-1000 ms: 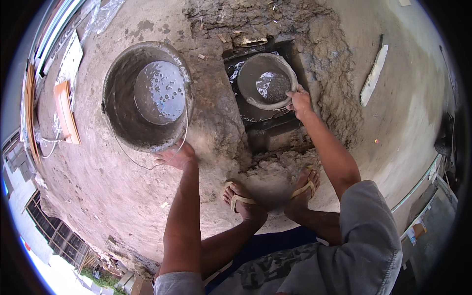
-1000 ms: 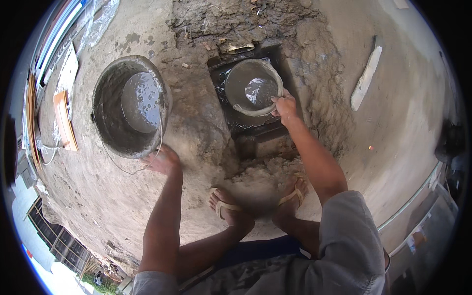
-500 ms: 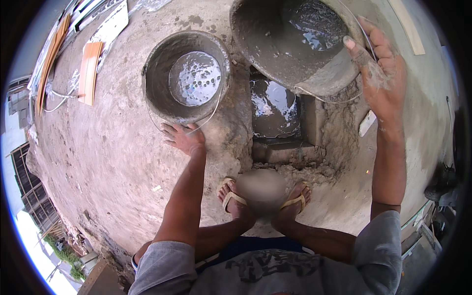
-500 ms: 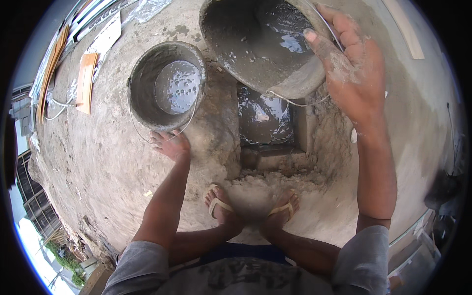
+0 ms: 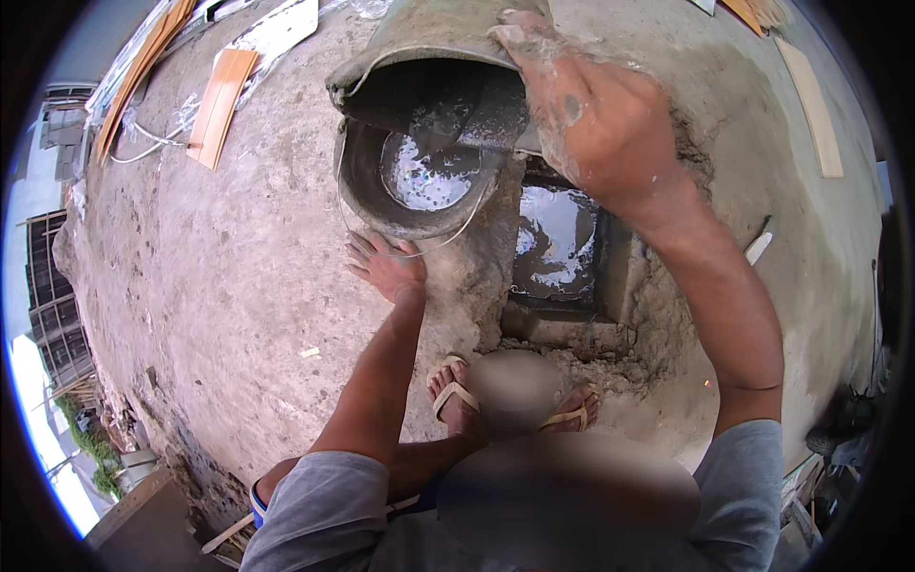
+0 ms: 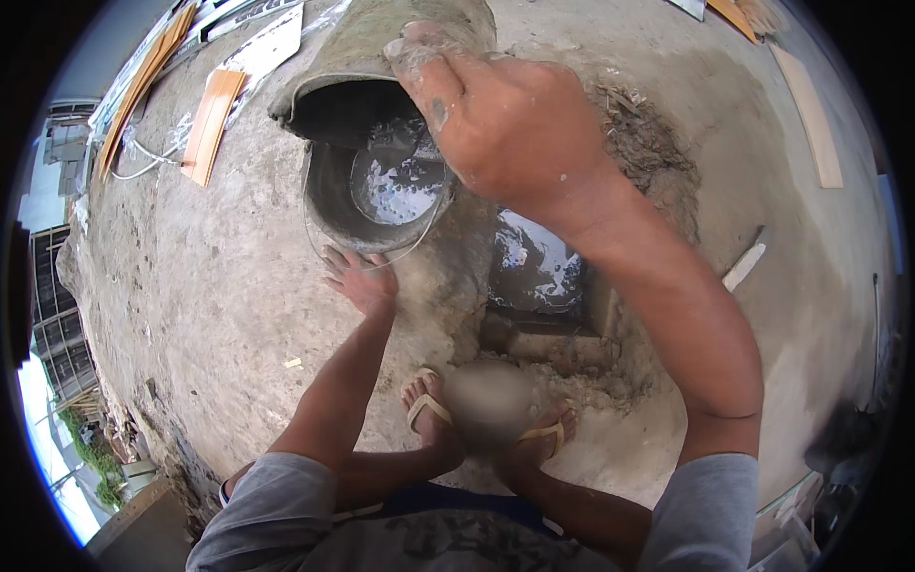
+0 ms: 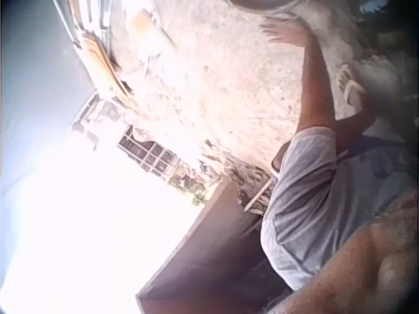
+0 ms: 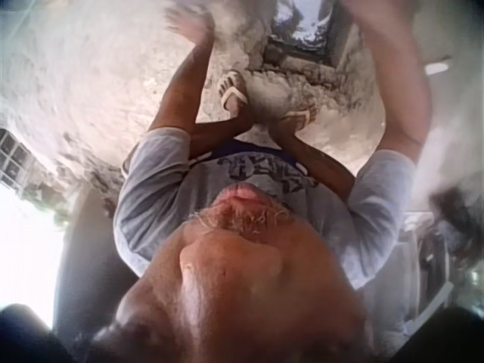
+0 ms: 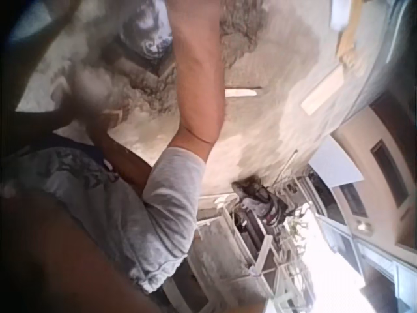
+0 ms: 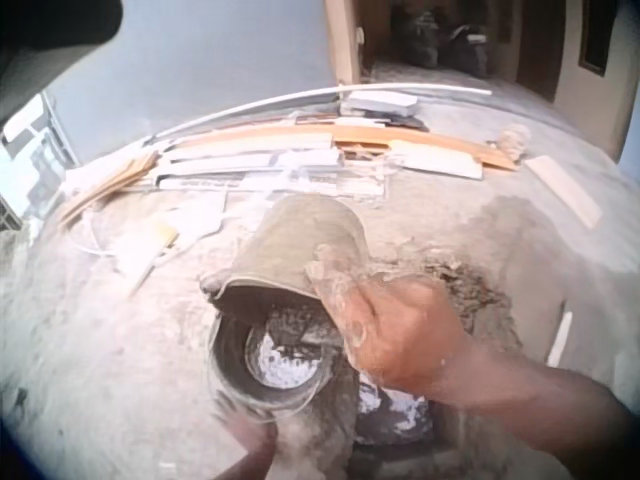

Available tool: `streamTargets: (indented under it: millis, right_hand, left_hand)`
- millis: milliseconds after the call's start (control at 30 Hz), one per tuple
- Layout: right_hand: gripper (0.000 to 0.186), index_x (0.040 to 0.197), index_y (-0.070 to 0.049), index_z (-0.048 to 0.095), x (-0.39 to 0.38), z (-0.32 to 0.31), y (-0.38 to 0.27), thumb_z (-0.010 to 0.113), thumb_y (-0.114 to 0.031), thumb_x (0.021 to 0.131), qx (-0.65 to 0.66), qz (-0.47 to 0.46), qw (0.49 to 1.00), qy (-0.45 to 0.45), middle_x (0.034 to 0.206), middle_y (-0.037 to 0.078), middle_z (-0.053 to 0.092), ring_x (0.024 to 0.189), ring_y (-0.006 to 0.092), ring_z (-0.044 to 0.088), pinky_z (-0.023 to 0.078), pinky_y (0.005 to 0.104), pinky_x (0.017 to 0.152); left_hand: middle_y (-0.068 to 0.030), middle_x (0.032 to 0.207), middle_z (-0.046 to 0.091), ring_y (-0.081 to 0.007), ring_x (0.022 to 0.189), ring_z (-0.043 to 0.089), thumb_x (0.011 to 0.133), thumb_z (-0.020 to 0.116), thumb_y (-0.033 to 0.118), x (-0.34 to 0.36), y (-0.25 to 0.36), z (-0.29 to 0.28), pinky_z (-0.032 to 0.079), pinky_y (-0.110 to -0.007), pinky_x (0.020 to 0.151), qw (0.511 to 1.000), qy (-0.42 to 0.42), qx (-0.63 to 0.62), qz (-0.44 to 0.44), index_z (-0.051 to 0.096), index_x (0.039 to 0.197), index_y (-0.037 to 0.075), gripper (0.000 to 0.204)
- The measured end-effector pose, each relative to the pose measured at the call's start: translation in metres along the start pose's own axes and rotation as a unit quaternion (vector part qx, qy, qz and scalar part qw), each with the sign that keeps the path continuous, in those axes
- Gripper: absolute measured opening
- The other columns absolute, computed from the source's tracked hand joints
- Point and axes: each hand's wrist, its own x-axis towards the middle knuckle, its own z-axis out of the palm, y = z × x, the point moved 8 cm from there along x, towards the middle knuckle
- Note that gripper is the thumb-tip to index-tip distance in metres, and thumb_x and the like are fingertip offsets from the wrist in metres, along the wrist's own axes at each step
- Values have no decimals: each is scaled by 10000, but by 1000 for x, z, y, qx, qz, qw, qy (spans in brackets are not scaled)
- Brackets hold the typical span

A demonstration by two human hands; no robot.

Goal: The person uses a trowel to apply and smooth cement inside a small square opening in a concrete floor, then pours additional liquid cement from a bucket into the opening.

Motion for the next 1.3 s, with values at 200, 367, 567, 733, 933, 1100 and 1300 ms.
streamTargets:
  millis: [200, 367, 567, 733, 933, 1100, 1300]
  right_hand:
    - [180, 895, -76, 667, -1, 14, -38, 622, -161, 742, -31, -105, 994, -12, 1067, 152, 668, 496, 150, 570, 497, 286, 447]
    - [243, 951, -82, 677, -7, 14, -41, 606, -153, 729, -27, -147, 988, 39, 1073, 145, 667, 497, 126, 557, 498, 283, 445]
    - [225, 983, -67, 660, -23, 8, -1, 613, -101, 765, -24, -29, 999, 32, 1026, 149, 670, 518, 183, 593, 518, 298, 478]
    - [297, 1091, 30, 586, -95, -35, 126, 640, -35, 807, 65, 355, 929, 78, 857, 114, 673, 595, 176, 620, 497, 280, 506]
    - [185, 1022, 89, 552, -274, -76, 275, 557, 14, 852, 200, 723, 622, 225, 826, 160, 608, 580, 206, 581, 471, 262, 430]
    - [209, 1064, 109, 497, -369, -123, 325, 520, 33, 871, 138, 781, 474, 382, 895, 226, 579, 619, 284, 617, 517, 303, 428]
    - [532, 1312, 61, 376, -429, -121, 285, 375, -354, 979, 304, 770, 467, 311, 1149, 258, 578, 898, 451, 622, 529, 508, 772]
  left_hand:
    - [-191, 1519, 178, -348, 1405, 155, 839, 450, 399, 1, -5, 2, 79, -517, 1138, 1000, 26, -1, 11, 412, 1335, -21, 651]
    - [-184, 1525, 170, -342, 1409, 145, 843, 445, 384, 3, -1, 4, 80, -509, 1140, 1000, 10, 1, 13, 401, 1348, -14, 645]
    - [-169, 1527, 171, -328, 1413, 143, 883, 426, 390, -2, -1, 14, 107, -509, 1137, 1000, -16, 21, -6, 319, 1403, 18, 649]
    - [-162, 1529, 168, -338, 1403, 173, 897, 406, 418, 0, 3, 6, 133, -516, 1131, 997, -4, 70, -11, 273, 1428, 38, 667]
    - [-169, 1516, 205, -332, 1399, 195, 906, 371, 450, -2, 2, 12, 163, -521, 1123, 994, -21, 103, 1, 254, 1439, 49, 677]
    - [-180, 1522, 177, -336, 1402, 185, 919, 344, 473, -3, 11, 13, 168, -529, 1116, 996, -11, 86, 0, 230, 1447, 41, 692]
    - [-175, 1527, 154, -360, 1405, 159, 930, 315, 542, 7, -15, 26, 172, -555, 1101, 996, -8, 93, -1, 229, 1447, 32, 731]
